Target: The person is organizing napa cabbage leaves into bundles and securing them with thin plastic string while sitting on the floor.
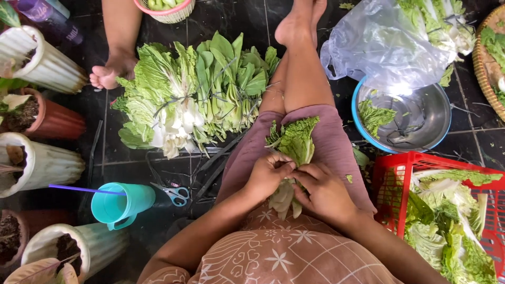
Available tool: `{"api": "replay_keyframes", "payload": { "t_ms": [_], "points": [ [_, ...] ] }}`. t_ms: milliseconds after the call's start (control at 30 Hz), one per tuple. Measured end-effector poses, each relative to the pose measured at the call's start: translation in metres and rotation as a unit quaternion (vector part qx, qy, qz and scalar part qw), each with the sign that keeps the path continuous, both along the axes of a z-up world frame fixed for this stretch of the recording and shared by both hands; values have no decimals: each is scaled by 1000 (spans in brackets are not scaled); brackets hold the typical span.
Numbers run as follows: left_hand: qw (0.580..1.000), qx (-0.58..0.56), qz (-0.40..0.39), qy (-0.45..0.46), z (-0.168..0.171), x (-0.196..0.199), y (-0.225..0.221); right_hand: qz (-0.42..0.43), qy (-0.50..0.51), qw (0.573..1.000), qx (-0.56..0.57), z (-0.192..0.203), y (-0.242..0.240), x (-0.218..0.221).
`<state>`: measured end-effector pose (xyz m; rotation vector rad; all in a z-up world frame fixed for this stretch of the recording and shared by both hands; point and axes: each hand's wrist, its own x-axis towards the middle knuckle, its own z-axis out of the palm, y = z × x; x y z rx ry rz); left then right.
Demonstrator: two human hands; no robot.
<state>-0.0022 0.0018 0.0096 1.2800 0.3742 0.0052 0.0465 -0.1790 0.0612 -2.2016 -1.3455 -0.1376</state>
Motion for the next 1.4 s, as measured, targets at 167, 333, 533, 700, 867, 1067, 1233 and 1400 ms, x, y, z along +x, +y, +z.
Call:
{"api": "replay_keyframes", "payload": {
  "t_ms": [167,333,533,700,867,1067,1233,1400],
  "points": [
    [994,100,-25,-41,17,-8,-6,-59,73,995,37,-17,0,6],
    [966,233,-26,-114,25,-14,-10,-118,50,990,64,-50,-2,10],
    [959,263,-34,-99,36,-17,-8,-137,-45,988,63,-47,-2,5],
    [972,221,-29,-69,22,-17,-5,-87,41,989,110,-18,4,6],
    [975,201,-29,-92,14,-16,-8,-22,119,979,162,3,3,16],
    [970,189,-5,-152,24,-19,-9,-81,160,975,132,3,-3,14],
    [976,130,31,-172,7,-25,6,-205,152,967,-17,0,-21,20],
    [969,56,-13,-240,-13,-33,11,-271,105,943,-164,-23,-28,22]
  ]
}}
